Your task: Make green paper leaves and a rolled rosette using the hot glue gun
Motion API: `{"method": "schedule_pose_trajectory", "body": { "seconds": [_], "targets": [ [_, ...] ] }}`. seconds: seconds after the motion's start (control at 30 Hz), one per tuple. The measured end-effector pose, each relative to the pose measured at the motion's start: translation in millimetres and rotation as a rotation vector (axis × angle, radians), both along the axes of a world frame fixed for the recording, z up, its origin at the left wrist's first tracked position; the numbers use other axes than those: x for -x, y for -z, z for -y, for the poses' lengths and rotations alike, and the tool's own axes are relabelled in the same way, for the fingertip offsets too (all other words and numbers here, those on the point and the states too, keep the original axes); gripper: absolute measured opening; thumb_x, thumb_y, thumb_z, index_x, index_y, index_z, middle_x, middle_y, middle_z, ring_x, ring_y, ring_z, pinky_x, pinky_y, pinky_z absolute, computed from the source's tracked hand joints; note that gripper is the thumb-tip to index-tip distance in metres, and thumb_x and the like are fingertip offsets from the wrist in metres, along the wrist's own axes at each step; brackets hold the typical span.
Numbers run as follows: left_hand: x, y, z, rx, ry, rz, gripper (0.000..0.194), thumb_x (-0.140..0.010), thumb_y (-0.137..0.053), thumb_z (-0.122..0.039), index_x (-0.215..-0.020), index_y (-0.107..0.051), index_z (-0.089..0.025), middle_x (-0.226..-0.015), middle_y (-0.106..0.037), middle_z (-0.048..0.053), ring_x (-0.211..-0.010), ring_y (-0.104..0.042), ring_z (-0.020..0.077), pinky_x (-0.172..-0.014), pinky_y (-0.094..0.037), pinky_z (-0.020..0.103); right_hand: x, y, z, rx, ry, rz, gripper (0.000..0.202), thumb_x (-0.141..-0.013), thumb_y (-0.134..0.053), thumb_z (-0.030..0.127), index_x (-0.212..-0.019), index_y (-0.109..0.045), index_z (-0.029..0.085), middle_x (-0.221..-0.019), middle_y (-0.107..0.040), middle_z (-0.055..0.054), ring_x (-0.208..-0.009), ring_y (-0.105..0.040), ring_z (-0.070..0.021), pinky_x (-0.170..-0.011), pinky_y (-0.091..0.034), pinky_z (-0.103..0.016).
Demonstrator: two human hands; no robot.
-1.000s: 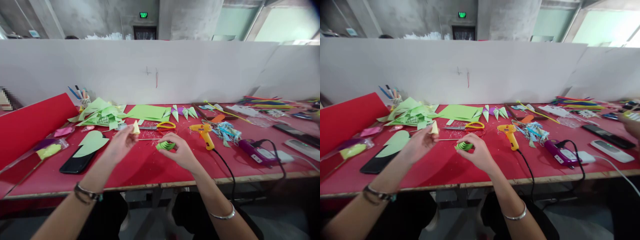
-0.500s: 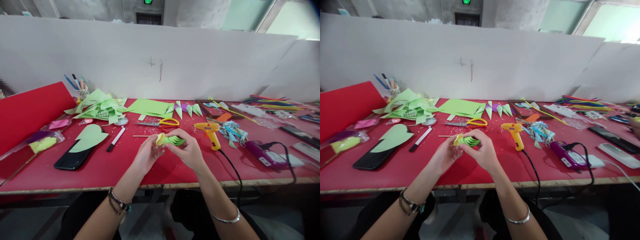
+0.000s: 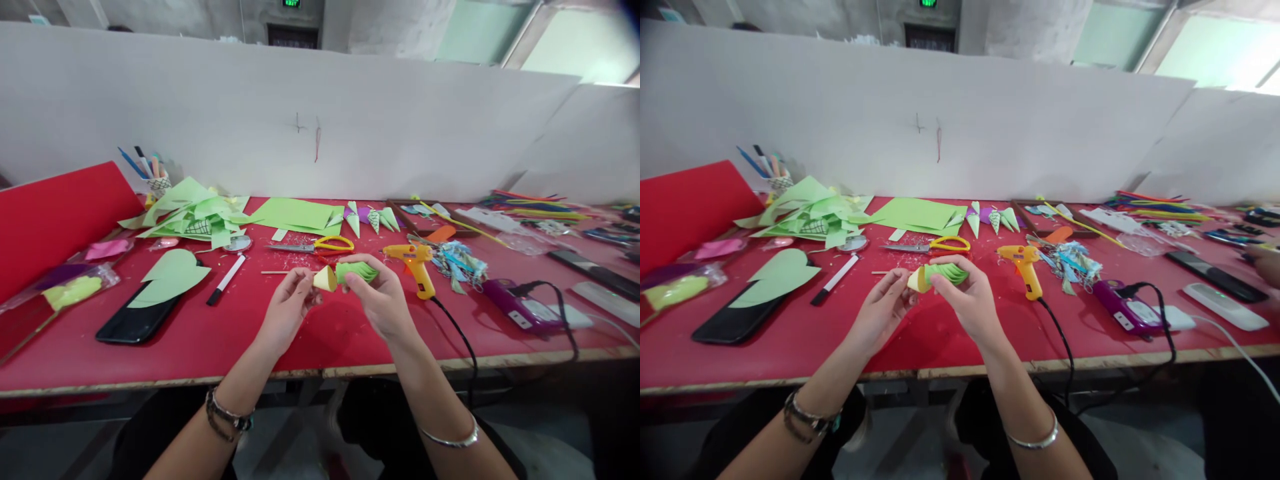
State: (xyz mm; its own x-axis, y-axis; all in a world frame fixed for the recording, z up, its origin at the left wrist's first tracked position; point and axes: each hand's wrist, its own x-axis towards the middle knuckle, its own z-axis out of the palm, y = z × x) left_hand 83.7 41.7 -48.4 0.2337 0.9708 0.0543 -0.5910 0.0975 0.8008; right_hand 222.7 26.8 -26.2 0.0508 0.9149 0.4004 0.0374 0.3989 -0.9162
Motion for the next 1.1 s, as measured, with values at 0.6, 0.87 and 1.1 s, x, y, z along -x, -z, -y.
{"method": "schedule_pose_trajectory", "body": {
  "seconds": [0.6,0.87,1.1],
  "targets": [
    [5,-2.9,0,-0.167,0.035,-0.177,0.009,-0.075,-0.059,-0.027,-0.078,-0.054,-0.02,-0.071,-0.055,-0.003,-0.063,-0.055,0.0086,-0.065,-0.045,0.02,0,-10.8,8,-0.124,0.038,0.257,0.013,-0.074,-0.056,0.022,-0.086,-0.056,0.019,-0.087,-0.06,-0.003,-0.079,-0.056,-0.0139,-0.068,-0.046,-0.026],
    [11,-16.4,9,-0.536,-0.03,-0.719,0.034,-0.072,-0.059,-0.017,-0.106,-0.055,-0.022,-0.095,-0.059,0.005,-0.088,-0.054,0.0167,-0.078,-0.039,0.022,-1,-10.4,9,-0.211,-0.014,0.41,0.013,-0.073,-0.057,0.019,-0.087,-0.057,0.02,-0.086,-0.059,-0.003,-0.081,-0.056,-0.0145,-0.068,-0.045,-0.026],
    [9,-8.7,9,-0.607,-0.021,-0.841,0.027,-0.073,-0.052,-0.013,-0.099,-0.05,-0.018,-0.084,-0.058,0.003,-0.071,-0.054,0.0144,-0.062,-0.039,0.021,6,-6.4,9,-0.221,-0.086,0.498,0.018,-0.075,-0.056,0.02,-0.093,-0.055,0.021,-0.091,-0.06,-0.002,-0.084,-0.055,-0.0144,-0.073,-0.043,-0.026]
  ]
}}
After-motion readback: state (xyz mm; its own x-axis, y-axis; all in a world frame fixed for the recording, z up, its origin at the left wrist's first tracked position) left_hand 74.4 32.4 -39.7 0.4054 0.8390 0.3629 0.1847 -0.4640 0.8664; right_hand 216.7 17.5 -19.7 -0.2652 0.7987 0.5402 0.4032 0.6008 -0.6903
